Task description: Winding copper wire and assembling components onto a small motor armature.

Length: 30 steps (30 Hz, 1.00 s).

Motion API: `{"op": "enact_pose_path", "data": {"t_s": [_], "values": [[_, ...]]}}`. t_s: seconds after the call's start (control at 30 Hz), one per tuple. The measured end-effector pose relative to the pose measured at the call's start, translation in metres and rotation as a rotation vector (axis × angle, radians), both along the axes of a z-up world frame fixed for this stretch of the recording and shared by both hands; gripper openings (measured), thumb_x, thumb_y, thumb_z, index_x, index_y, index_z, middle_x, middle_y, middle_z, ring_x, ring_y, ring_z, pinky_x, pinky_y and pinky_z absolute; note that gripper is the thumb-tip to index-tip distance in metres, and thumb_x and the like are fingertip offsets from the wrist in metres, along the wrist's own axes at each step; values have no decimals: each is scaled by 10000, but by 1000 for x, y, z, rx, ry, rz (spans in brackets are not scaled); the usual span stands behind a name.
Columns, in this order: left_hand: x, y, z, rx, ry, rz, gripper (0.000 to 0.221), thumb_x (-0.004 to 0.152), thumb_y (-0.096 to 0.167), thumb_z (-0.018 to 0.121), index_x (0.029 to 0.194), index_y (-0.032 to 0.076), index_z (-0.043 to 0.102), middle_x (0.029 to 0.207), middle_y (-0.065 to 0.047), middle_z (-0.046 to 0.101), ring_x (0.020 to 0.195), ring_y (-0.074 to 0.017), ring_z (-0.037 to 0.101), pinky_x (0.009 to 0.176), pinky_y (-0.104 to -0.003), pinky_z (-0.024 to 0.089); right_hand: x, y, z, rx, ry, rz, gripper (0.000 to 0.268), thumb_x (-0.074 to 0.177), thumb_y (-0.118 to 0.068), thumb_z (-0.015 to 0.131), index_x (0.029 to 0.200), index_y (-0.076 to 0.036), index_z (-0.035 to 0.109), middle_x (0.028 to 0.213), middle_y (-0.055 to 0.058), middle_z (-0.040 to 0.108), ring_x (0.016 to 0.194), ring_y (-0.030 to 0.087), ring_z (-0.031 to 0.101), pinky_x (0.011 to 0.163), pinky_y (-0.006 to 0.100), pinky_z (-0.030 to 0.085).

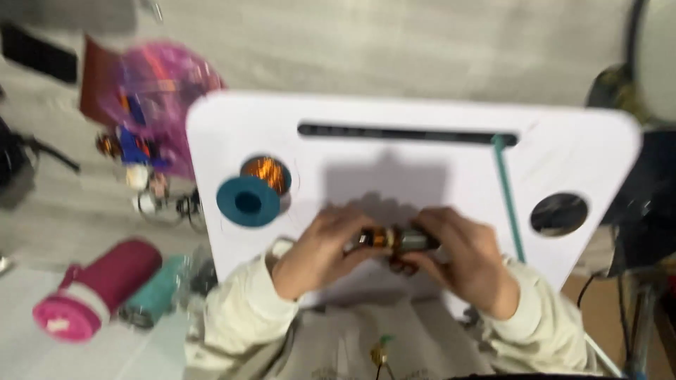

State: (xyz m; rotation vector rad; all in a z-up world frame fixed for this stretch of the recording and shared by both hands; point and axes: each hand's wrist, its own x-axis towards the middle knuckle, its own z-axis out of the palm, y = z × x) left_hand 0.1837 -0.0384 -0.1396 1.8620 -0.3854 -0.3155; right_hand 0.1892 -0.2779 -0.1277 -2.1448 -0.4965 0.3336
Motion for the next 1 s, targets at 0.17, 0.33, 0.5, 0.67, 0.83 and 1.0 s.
{"op": "enact_pose_path", "data": {"t_s": [0.17,0.33,0.5,0.67,0.83,1.0], "values": [[11,-2,15,-183,184,75,170,810,-32,767,938,9,663,745,-159,698,624,-360,678,559,-371,530,1,6,6,-93,7,-55,495,759,-309,832,1150,-51,671,971,69,689,667,264,694,589,385,586],[16,-13,15,-216,246,200,111,847,-7,736,825,29,633,559,-61,583,439,-187,535,420,-251,448,7,11,7,-97,-20,-82,448,832,-264,783,1193,-28,666,988,69,660,636,239,680,578,360,589],[12,-19,7,-209,168,299,105,874,5,724,821,30,636,528,-47,514,412,-177,472,406,-246,416,12,17,4,-96,-47,-111,367,898,-221,733,1187,-5,663,959,104,647,591,296,656,560,383,571],[-2,-16,7,-141,172,293,159,835,-41,769,954,-1,672,810,-45,692,540,-105,465,508,-237,381,10,25,9,-176,-45,-128,447,766,-20,891,1113,112,641,997,227,663,711,259,649,601,316,512],[-5,-16,9,-112,90,318,168,804,-73,781,905,-11,662,690,-38,660,480,-104,455,461,-234,357,6,24,4,-206,-110,-144,392,837,-63,872,1114,113,656,1004,220,644,686,251,627,586,316,501],[-5,-16,11,-128,94,294,128,818,-66,765,893,-14,675,696,-41,663,478,-108,450,452,-237,349,3,24,5,-229,-120,-140,399,835,-59,886,1124,101,662,1019,212,642,689,249,630,589,315,499]]}}
